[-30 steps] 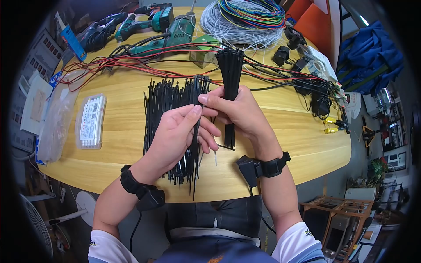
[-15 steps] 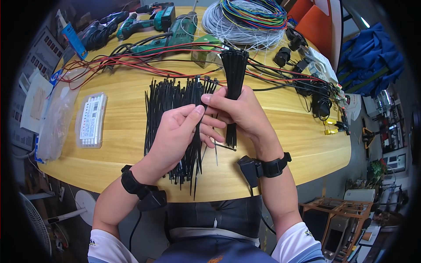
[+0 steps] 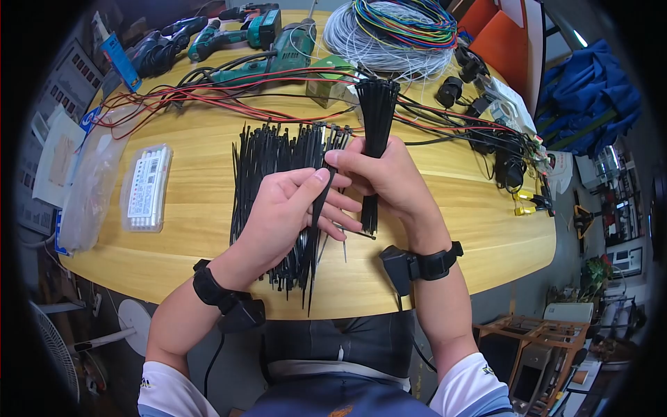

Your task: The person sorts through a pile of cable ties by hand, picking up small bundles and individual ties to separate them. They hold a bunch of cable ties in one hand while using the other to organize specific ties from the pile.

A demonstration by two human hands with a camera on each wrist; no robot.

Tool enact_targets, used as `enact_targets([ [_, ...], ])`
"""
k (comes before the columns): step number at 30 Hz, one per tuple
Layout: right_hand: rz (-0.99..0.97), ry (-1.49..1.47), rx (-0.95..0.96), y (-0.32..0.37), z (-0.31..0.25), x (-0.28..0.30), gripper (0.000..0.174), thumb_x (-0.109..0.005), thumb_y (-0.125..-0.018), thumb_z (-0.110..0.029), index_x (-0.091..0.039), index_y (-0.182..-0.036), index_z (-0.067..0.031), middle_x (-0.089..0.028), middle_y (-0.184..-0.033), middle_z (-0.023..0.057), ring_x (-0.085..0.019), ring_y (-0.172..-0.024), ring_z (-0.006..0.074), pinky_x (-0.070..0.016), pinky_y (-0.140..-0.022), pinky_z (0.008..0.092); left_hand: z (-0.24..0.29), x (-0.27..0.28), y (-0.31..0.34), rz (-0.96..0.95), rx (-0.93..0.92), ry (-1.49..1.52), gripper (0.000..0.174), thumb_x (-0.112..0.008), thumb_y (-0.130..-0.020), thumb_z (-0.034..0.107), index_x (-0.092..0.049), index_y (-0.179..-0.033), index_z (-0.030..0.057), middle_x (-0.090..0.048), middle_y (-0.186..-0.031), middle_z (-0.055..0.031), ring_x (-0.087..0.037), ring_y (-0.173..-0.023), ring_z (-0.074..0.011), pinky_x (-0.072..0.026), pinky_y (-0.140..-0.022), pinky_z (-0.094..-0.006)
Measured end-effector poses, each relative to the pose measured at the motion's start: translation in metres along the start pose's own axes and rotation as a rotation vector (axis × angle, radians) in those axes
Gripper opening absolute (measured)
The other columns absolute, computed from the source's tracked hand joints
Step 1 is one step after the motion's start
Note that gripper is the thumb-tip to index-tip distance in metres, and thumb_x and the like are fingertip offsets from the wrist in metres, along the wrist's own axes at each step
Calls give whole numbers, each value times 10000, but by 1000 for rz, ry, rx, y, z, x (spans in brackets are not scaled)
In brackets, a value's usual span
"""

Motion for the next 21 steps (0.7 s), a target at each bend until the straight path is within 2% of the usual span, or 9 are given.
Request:
enact_targets([
  [10, -22, 52, -10, -1, 3, -2, 193, -796, -803, -174, -695, -753, -17, -626, -635, -4, -445, -480, 35, -299, -433, 207, 2, 1, 0, 7, -48, -26, 377, -388, -1058, 242, -561, -1128, -85, -685, -909, -206, -714, -731, -260, -583, -605, -316],
  [13, -30, 22, -21, -1, 2, -4, 193, -793, -806, -176, -691, -763, -18, -632, -643, 4, -451, -479, 38, -302, -431, 203, 1, 2, 1, 26, -30, -14, 353, -394, -1058, 232, -555, -1140, -70, -685, -851, -187, -702, -660, -237, -565, -547, -284],
  [16, -52, -1, -19, 0, 2, -6, 186, -787, -811, -172, -685, -780, -19, -635, -651, 11, -450, -479, 39, -301, -433, 203, 0, 1, 1, 1, -31, -9, 381, -386, -1058, 246, -557, -1129, -87, -684, -902, -209, -706, -685, -250, -577, -571, -308],
  [21, -25, -30, 17, -1, 0, -3, 179, -778, -818, -162, -673, -777, -24, -637, -654, 22, -448, -478, 40, -298, -435, 203, 1, 1, 1, 22, -36, -15, 379, -388, -1056, 240, -555, -1139, -91, -686, -892, -210, -705, -683, -254, -576, -569, -310],
])
Point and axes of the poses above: each hand's wrist, its own y-axis away from the middle knuckle, its own x-axis out of the back of the hand, z = x × y, the point moved 7 cm from there along -y, towards the middle knuckle
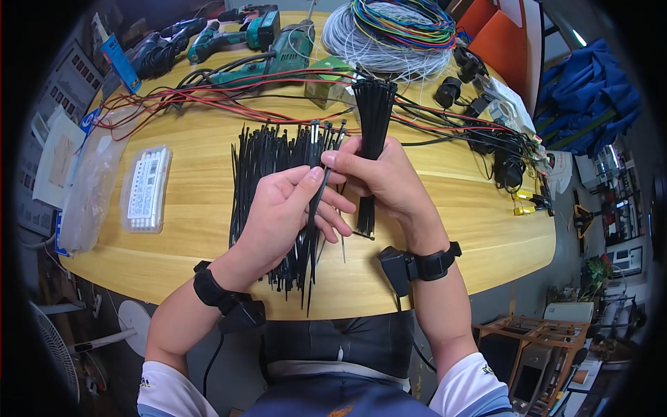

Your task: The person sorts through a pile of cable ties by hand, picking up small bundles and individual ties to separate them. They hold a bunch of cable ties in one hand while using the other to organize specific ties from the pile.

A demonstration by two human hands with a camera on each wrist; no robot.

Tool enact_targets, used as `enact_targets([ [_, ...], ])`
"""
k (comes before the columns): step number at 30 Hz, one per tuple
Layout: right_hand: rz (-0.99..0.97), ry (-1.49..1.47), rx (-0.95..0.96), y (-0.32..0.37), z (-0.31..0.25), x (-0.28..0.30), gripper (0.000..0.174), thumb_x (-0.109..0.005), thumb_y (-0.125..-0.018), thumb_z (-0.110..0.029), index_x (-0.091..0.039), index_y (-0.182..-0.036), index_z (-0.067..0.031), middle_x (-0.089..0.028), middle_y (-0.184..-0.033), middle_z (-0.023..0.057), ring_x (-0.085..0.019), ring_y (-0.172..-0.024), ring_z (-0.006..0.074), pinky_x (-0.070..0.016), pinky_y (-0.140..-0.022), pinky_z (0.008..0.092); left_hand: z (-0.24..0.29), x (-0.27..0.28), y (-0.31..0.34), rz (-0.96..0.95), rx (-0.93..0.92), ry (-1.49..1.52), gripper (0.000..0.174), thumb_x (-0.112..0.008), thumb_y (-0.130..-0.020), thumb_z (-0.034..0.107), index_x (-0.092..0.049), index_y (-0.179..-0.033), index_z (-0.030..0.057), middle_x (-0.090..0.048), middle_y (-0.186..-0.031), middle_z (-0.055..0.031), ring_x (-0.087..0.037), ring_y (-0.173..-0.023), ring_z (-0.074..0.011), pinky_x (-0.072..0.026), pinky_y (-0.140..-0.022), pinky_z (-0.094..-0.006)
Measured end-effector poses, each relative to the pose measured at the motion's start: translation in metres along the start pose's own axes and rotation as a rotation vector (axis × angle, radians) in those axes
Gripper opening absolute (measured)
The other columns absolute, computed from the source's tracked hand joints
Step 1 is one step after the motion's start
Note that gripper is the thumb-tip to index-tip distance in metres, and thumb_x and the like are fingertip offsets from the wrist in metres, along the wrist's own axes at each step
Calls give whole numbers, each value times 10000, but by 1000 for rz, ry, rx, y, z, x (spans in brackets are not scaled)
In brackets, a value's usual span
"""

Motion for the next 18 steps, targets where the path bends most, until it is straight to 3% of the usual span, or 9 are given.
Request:
enact_targets([
  [7, 16, 21, 5, 0, -2, 1, 186, -782, -818, -165, -670, -757, -29, -638, -646, 25, -446, -477, 40, -295, -435, 202, 0, 0, 1, -13, -11, -2, 367, -395, -1054, 219, -547, -1150, -102, -686, -894, -213, -709, -693, -269, -579, -577, -317],
  [16, 25, -32, 11, 0, -2, 1, 198, -787, -824, -172, -664, -764, -29, -537, -589, -30, -406, -460, 40, -253, -425, 222, 4, 2, 3, 43, -39, -88, 296, -423, -1048, 211, -567, -1057, -47, -619, -699, -116, -552, -464, -114, -388, -415, -218],
  [18, 31, -48, 15, 0, -1, 3, 196, -786, -827, -164, -658, -771, -26, -508, -582, -41, -391, -454, 39, -239, -422, 227, 5, 2, 3, 43, -31, -80, 297, -424, -1048, 211, -567, -1060, -49, -621, -704, -116, -565, -475, -121, -400, -420, -220],
])
Point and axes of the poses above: each hand's wrist, its own y-axis away from the middle knuckle, its own x-axis out of the back of the hand, z = x × y, the point moved 7 cm from there along -y, towards the middle knuckle
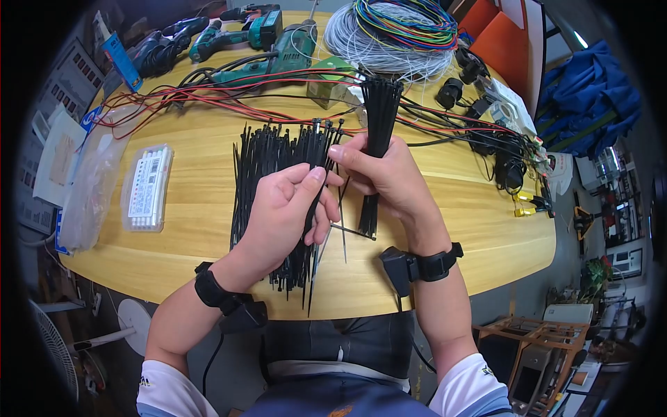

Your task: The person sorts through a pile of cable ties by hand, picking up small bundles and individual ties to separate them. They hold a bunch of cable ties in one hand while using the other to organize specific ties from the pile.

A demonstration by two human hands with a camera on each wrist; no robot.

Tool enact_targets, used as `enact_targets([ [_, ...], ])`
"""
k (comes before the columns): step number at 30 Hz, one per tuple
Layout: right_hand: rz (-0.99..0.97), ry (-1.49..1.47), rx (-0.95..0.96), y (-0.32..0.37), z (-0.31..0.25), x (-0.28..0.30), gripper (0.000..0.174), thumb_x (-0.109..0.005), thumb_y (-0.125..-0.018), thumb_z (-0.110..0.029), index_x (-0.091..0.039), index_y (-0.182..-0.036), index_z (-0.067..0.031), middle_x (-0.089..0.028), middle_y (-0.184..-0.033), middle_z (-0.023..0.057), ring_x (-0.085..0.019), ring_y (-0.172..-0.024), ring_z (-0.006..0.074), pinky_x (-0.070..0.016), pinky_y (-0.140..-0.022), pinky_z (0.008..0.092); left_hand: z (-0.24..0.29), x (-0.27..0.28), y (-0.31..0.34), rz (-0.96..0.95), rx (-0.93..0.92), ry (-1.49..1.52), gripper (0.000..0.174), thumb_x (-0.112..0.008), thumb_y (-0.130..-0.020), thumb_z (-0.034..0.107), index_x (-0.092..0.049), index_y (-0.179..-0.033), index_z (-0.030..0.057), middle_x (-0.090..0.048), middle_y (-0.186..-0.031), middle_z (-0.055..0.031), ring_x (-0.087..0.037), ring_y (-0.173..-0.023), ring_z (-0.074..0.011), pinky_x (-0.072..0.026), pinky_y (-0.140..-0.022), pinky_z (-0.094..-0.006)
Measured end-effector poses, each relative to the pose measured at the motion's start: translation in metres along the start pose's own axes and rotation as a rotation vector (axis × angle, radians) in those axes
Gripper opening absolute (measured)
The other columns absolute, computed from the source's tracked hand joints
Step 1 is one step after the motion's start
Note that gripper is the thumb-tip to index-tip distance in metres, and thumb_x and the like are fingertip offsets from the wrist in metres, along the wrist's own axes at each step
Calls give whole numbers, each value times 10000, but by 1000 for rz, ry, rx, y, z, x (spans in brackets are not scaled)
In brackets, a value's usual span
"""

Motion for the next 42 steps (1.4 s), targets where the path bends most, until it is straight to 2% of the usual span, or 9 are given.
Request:
enact_targets([
  [10, 30, -52, -5, -1, 0, 0, 187, -775, -834, -136, -640, -774, -21, -463, -570, -61, -352, -443, 31, -211, -418, 234, -1, -1, 0, 15, 7, 10, 299, -430, -1045, 203, -571, -1073, -59, -621, -715, -115, -582, -491, -128, -417, -425, -222],
  [13, 12, -51, 20, 0, -3, 0, 198, -727, -872, -122, -581, -744, -82, -447, -614, -69, -329, -466, 12, -192, -420, 215, 0, -2, 1, 16, 14, 3, 301, -426, -1046, 200, -573, -1078, -61, -622, -715, -112, -571, -483, -119, -409, -424, -216],
  [16, 26, -42, 9, 1, -5, -1, 234, -728, -871, -134, -553, -720, -102, -421, -607, -77, -324, -467, 11, -186, -422, 215, 0, -1, 1, 12, 4, -10, 305, -421, -1047, 197, -575, -1082, -65, -622, -713, -108, -556, -473, -109, -401, -424, -210],
  [22, 23, -80, 24, 1, -4, -1, 202, -727, -863, -121, -573, -734, -98, -431, -610, -75, -316, -467, 11, -188, -424, 216, 0, -1, 0, 7, 1, -30, 307, -417, -1048, 196, -579, -1086, -62, -627, -713, -111, -557, -472, -107, -399, -423, -208],
  [25, 33, -45, 27, 1, -5, 0, 170, -730, -856, -114, -596, -754, -89, -433, -607, -74, -331, -472, 11, -198, -425, 217, -1, -2, 0, 19, -4, -11, 306, -415, -1049, 201, -580, -1081, -55, -631, -714, -116, -572, -481, -116, -406, -423, -211],
  [28, 0, -16, 20, 1, -2, 0, 150, -762, -828, -120, -651, -811, -20, -520, -606, -40, -399, -460, 32, -248, -422, 218, 1, -1, 1, 36, -5, -4, 307, -413, -1051, 207, -580, -1074, -49, -634, -717, -121, -587, -491, -123, -416, -427, -214],
  [34, -15, -3, -6, 3, -4, -7, 164, -770, -820, -137, -655, -806, -21, -577, -626, -3, -431, -471, 48, -279, -430, 212, 0, 1, 0, 19, -24, -14, 301, -419, -1050, 215, -590, -1073, -32, -636, -716, -114, -558, -482, -105, -398, -431, -210],
  [42, 12, -3, -6, 1, 0, -2, 161, -773, -816, -125, -654, -804, -18, -554, -616, -16, -426, -464, 49, -273, -425, 216, -1, 1, 0, 14, -30, -8, 300, -435, -1047, 213, -608, -1073, -30, -636, -713, -102, -516, -466, -85, -366, -431, -205],
])
Point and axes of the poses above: each hand's wrist, its own y-axis away from the middle knuckle, its own x-axis out of the back of the hand, z = x × y, the point moved 7 cm from there along -y, towards the middle knuckle
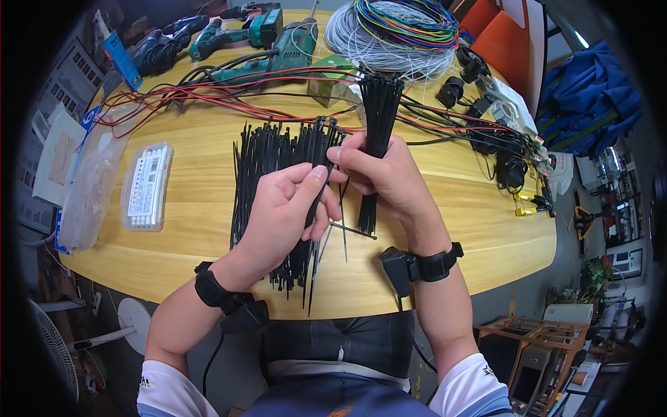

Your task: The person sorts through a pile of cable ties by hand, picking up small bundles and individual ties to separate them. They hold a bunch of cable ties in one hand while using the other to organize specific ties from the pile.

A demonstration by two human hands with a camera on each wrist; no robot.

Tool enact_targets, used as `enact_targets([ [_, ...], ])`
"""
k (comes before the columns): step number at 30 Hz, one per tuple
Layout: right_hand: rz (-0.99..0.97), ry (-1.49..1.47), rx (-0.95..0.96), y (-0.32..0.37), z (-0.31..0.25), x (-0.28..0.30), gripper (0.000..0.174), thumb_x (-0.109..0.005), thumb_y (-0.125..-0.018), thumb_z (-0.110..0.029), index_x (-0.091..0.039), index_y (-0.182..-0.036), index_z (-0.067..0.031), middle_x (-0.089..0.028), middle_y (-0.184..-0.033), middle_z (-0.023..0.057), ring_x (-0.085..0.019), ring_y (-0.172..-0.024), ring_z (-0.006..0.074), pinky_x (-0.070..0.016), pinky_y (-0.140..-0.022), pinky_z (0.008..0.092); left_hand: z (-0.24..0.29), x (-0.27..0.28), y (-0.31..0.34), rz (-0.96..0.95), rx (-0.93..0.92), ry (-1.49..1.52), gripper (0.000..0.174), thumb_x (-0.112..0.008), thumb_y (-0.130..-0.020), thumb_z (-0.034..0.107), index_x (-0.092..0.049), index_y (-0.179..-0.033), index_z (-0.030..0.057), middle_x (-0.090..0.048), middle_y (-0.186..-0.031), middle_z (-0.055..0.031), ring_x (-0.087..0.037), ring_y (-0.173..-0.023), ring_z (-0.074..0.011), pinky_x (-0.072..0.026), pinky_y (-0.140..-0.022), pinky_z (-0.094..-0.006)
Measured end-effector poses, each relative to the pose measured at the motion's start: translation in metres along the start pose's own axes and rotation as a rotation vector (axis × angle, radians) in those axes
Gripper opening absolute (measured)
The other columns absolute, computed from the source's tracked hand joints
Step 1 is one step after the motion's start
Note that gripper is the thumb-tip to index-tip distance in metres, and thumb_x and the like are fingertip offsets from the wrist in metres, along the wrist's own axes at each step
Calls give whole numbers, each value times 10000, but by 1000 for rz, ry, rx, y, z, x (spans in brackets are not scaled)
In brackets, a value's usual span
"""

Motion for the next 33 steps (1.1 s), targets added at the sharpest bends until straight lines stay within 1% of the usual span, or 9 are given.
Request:
enact_targets([
  [4, -5, -1, -15, 0, 0, -2, 157, -772, -818, -123, -657, -812, -16, -551, -615, -17, -426, -463, 47, -270, -423, 218, -2, 2, -1, -3, -9, -1, 298, -437, -1047, 213, -609, -1082, -28, -634, -713, -101, -510, -465, -84, -361, -433, -204],
  [13, 22, -25, 44, 0, -4, 0, 162, -768, -822, -117, -636, -773, -36, -524, -599, -31, -419, -462, 45, -268, -425, 223, 0, -1, 0, 3, 8, 26, 321, -419, -1051, 207, -603, -1113, -49, -632, -711, -100, -528, -472, -91, -383, -433, -210],
  [22, 15, -48, 49, 0, -4, 0, 165, -767, -821, -110, -630, -762, -40, -489, -577, -46, -400, -459, 41, -256, -427, 224, 0, -2, 0, -18, 19, 11, 302, -443, -1044, 200, -605, -1110, -46, -638, -720, -92, -518, -473, -73, -360, -431, -198],
  [25, 13, -60, 56, 0, -3, 0, 153, -766, -825, -111, -645, -778, -29, -490, -579, -47, -397, -457, 38, -252, -425, 225, 0, -2, 0, -18, 23, 11, 295, -441, -1044, 194, -606, -1106, -43, -638, -721, -93, -508, -469, -72, -362, -439, -197],
  [28, 16, -61, 40, 0, -4, -1, 147, -767, -829, -119, -666, -800, -16, -496, -582, -47, -394, -457, 35, -249, -425, 225, -1, 0, -1, -21, -12, 8, 290, -439, -1044, 188, -606, -1105, -40, -638, -724, -94, -501, -468, -71, -364, -447, -198],
  [33, 9, -30, 31, 0, -3, 0, 160, -770, -832, -130, -677, -799, -4, -505, -583, -46, -395, -460, 32, -249, -426, 223, 0, -1, -1, -25, 2, 19, 315, -426, -1048, 208, -606, -1110, -42, -637, -725, -99, -505, -473, -79, -364, -449, -201],
])
Point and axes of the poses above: each hand's wrist, its own y-axis away from the middle knuckle, its own x-axis out of the back of the hand, z = x × y, the point moved 7 cm from there along -y, towards the middle knuckle
